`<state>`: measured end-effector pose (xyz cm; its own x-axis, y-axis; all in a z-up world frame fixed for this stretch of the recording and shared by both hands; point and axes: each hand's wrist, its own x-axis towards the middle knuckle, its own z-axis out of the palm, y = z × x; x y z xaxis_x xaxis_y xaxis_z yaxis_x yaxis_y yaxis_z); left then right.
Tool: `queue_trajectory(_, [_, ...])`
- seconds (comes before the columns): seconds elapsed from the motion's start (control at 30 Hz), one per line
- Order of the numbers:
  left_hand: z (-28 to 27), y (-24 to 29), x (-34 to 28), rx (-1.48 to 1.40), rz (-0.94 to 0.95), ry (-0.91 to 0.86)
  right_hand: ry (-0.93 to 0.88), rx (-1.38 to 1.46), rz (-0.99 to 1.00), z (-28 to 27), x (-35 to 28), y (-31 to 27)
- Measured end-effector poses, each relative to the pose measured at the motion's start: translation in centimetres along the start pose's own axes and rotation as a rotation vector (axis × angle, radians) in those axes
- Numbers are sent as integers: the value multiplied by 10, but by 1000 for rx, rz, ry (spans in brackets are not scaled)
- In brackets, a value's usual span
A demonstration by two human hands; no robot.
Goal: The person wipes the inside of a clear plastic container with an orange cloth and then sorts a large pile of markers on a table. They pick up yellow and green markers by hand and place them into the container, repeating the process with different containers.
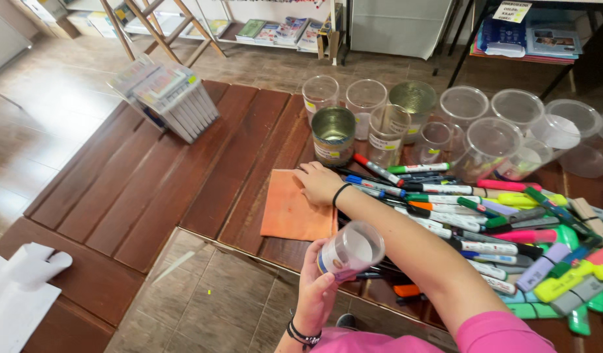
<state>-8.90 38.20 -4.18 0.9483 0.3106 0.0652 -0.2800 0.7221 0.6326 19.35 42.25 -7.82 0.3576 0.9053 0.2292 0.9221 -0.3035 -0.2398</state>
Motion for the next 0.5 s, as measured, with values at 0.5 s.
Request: queue_trajectory(0.5, [-40,45,-15,-104,-17,35,-502,17,526,-40,49,-43])
